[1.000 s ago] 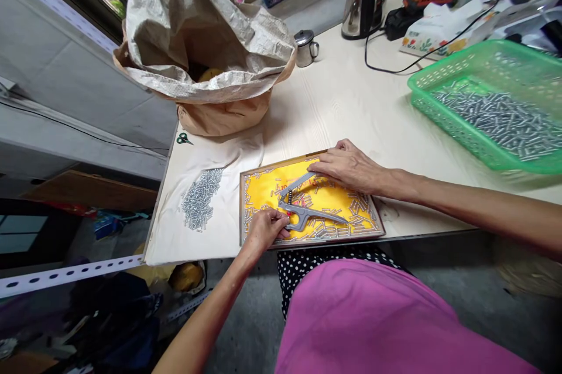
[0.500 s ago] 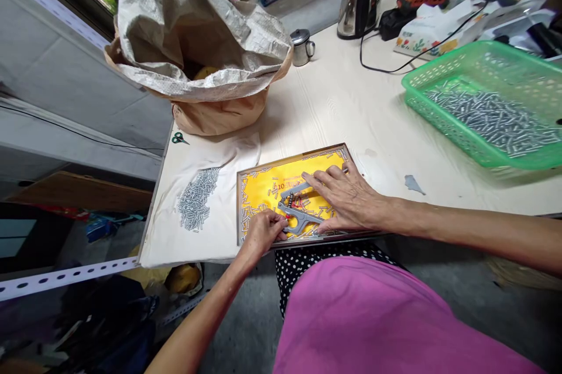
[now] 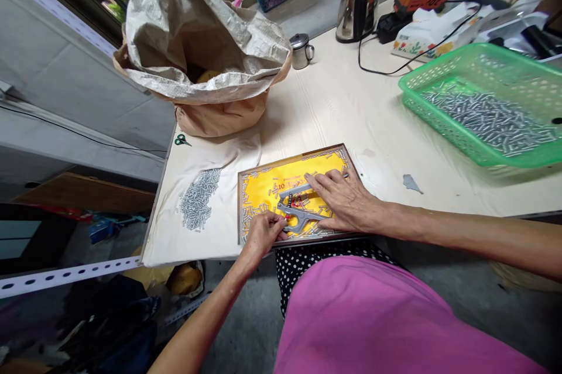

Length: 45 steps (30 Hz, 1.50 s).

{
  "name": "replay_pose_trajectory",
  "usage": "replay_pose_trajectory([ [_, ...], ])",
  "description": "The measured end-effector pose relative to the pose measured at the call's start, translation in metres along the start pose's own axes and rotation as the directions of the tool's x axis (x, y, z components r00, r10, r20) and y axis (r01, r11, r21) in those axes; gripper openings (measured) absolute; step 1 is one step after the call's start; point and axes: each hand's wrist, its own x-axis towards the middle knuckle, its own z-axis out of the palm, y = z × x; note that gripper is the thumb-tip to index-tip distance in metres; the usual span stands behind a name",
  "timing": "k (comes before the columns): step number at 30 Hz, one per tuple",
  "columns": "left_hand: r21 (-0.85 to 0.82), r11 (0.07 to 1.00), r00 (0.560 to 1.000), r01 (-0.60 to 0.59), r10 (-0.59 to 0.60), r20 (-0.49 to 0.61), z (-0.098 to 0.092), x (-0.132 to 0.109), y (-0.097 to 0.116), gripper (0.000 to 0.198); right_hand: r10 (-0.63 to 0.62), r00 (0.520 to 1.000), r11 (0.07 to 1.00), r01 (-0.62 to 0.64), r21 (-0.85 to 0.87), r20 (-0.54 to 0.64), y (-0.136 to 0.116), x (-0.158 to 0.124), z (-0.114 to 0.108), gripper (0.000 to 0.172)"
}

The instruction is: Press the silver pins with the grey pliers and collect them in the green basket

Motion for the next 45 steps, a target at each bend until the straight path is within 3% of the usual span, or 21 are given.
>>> replay_pose_trajectory([
  [4,0.008,1.0,1.0,0.013,-0.013,0.003,0.0,0.001,-0.002,0.013,-0.009,1.0,1.0,0.009,0.0,-0.002,0.002,-0.001,0.0,0.098],
  [18,0.023,1.0,1.0,0.013,-0.013,0.018,-0.001,0.004,-0.005,0.014,-0.006,1.0,1.0,0.006,0.017,-0.009,-0.004,0.009,-0.003,0.075],
  [20,0.081,0.997,1.0,0.011,-0.011,0.006,0.0,0.001,-0.007,0.015,-0.002,1.0,1.0,0.002,0.021,-0.027,-0.005,0.008,0.0,0.072],
  [22,0.217,0.973,0.99,-0.078,0.1,-0.094,0.002,-0.004,-0.006,0.013,-0.006,0.999,1.0,0.007,0.01,-0.047,-0.007,0.007,0.004,0.068],
  [23,0.312,0.939,0.966,-0.146,0.204,-0.161,0.004,-0.007,-0.005,0.011,-0.013,0.998,1.0,0.013,0.001,-0.057,-0.008,0.006,0.006,0.066],
  [25,0.52,0.805,0.866,-0.286,0.449,-0.218,0.009,-0.013,0.003,0.027,-0.044,0.996,0.999,0.043,-0.014,-0.082,-0.01,0.005,0.007,0.061],
  [27,0.664,0.635,0.777,-0.395,0.617,-0.127,0.014,-0.013,0.013,0.055,-0.096,0.988,0.995,0.093,-0.028,-0.121,-0.012,0.006,0.005,0.057],
  [30,0.728,0.462,0.72,-0.506,0.691,0.061,0.021,-0.002,0.028,0.067,-0.139,0.976,0.99,0.134,-0.044,-0.165,-0.015,0.008,0.002,0.056],
  [33,0.752,0.413,0.722,-0.514,0.681,0.119,0.023,0.011,0.038,0.061,-0.077,0.984,0.996,0.067,-0.064,-0.162,-0.016,0.009,0.002,0.057],
  [36,0.79,0.378,0.727,-0.483,0.676,0.121,0.023,0.017,0.045,0.055,-0.024,0.988,0.99,0.003,-0.139,-0.152,-0.01,0.011,0.001,0.046],
  [42,0.786,0.386,0.76,-0.482,0.631,0.156,0.03,0.02,0.064,0.02,-0.165,0.986,0.978,0.159,-0.137,-0.032,0.016,0.015,-0.007,0.033],
  [45,0.791,0.396,0.781,-0.467,0.604,0.159,0.032,0.025,0.074,0.015,-0.164,0.985,0.977,0.156,-0.148,-0.046,0.026,0.012,-0.006,0.032],
])
